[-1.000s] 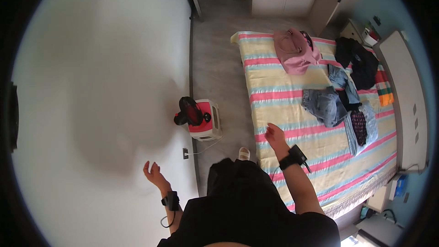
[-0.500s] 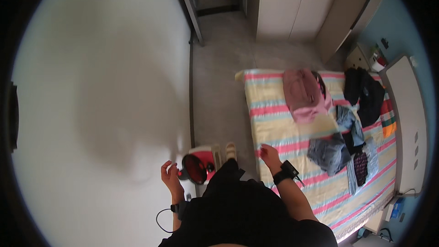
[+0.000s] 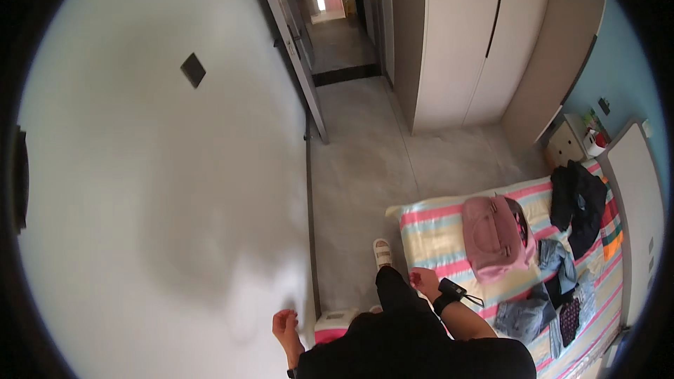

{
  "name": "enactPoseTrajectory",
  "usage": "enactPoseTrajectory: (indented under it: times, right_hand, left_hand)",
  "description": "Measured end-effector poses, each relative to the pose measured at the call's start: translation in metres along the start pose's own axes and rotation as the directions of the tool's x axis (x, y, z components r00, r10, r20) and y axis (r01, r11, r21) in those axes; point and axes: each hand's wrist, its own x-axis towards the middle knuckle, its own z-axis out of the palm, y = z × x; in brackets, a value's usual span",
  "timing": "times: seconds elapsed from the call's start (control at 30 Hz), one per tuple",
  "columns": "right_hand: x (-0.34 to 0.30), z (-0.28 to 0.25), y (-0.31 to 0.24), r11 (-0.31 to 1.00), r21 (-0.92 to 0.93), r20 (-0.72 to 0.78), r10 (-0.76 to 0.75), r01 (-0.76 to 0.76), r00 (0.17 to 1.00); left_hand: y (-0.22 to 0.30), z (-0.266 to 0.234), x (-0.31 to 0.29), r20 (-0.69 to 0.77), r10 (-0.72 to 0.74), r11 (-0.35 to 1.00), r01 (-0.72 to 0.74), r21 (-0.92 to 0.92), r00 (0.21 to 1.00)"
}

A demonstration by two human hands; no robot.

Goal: Folding various items of clothing including sweatpants and jeans on a bed and putting them away.

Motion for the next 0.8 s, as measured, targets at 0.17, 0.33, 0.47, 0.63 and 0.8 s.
enactPoseTrajectory:
  times: [0.17, 0.33, 0.47, 0.63, 0.8]
  right_hand:
    - [0.076, 0.101, -0.079, 0.986, -0.147, 0.130, -0.057, 0.077, 0.990]
    - [0.152, 0.144, -0.161, 0.981, -0.176, 0.120, -0.066, 0.087, 0.991]
    - [0.176, 0.189, -0.248, 0.975, -0.149, 0.119, -0.148, 0.165, 0.982]
    - [0.192, 0.185, -0.304, 0.958, 0.005, -0.079, -0.285, 0.286, 0.955]
    - [0.197, 0.134, -0.307, 0.939, 0.146, -0.374, -0.238, 0.310, 0.896]
  left_hand:
    - [-0.010, 0.060, 0.071, -0.080, 0.023, 1.000, -0.023, 0.006, 0.997]
    - [0.052, 0.176, 0.141, 0.057, 0.006, 1.000, -0.005, -0.021, 0.998]
    - [0.097, 0.260, 0.192, 0.262, 0.098, 0.990, -0.121, 0.074, 0.960]
    - [0.094, 0.343, 0.266, 0.471, 0.018, 0.977, -0.116, 0.180, 0.882]
    - [0.089, 0.448, 0.341, 0.806, -0.147, 0.933, -0.190, 0.305, 0.574]
